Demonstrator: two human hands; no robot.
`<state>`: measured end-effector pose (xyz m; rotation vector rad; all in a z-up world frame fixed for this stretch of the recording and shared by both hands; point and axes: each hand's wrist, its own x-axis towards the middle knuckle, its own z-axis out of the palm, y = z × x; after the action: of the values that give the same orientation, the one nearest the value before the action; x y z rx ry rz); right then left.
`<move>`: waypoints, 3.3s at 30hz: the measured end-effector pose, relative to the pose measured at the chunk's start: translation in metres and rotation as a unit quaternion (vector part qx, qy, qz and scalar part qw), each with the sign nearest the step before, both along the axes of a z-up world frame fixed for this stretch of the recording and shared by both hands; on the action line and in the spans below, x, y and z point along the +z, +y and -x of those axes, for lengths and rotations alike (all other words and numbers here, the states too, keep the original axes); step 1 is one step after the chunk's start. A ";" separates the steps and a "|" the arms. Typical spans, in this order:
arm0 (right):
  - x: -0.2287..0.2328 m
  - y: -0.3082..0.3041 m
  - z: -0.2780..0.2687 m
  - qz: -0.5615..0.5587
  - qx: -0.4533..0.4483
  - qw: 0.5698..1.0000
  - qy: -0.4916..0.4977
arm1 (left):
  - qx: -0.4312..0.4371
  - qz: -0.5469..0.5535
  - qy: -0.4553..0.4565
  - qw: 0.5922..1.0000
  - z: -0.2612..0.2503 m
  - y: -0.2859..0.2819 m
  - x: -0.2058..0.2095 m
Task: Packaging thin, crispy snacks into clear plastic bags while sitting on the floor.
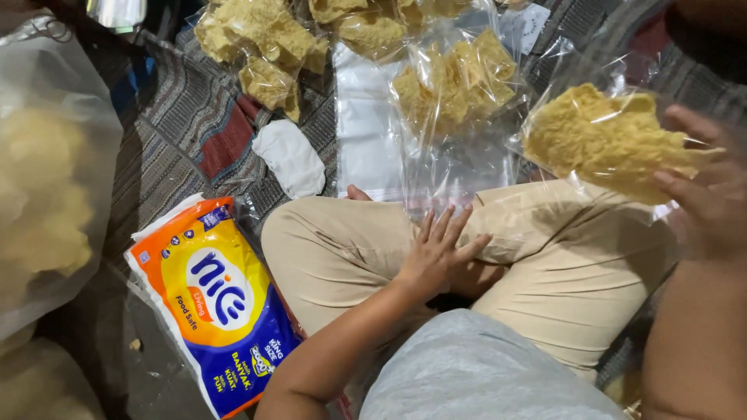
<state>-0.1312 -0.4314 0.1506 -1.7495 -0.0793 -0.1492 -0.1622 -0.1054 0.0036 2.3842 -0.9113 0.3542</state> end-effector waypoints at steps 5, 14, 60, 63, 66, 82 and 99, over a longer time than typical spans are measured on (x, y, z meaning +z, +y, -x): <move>-0.008 0.008 -0.011 -0.160 -0.067 0.984 0.034 | -0.016 -0.113 -0.011 0.993 -0.018 0.005 -0.026; -0.028 0.001 -0.034 -0.181 -0.127 0.974 0.042 | -0.018 -0.039 -0.029 0.999 -0.030 0.013 0.018; -0.074 -0.019 -0.061 -0.279 -0.190 0.934 0.119 | 0.423 -0.016 0.369 0.827 -0.302 0.197 -0.078; -0.071 -0.016 -0.061 -0.298 -0.214 0.923 0.120 | 0.354 0.035 0.334 0.873 -0.328 0.165 -0.109; -0.075 -0.021 -0.059 -0.327 -0.214 0.912 0.127 | 0.370 0.171 0.226 0.885 -0.359 0.146 -0.142; -0.091 -0.034 -0.064 -0.331 -0.195 0.912 0.145 | 0.490 0.663 0.352 0.443 -0.391 0.171 -0.134; -0.084 -0.028 -0.060 -0.330 -0.188 0.916 0.127 | 0.300 0.090 0.513 0.799 -0.399 0.177 -0.119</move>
<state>-0.0714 -0.4593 0.0666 -1.0740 0.4546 -0.1993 0.2370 0.0716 -0.1149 2.1258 0.3730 -0.5862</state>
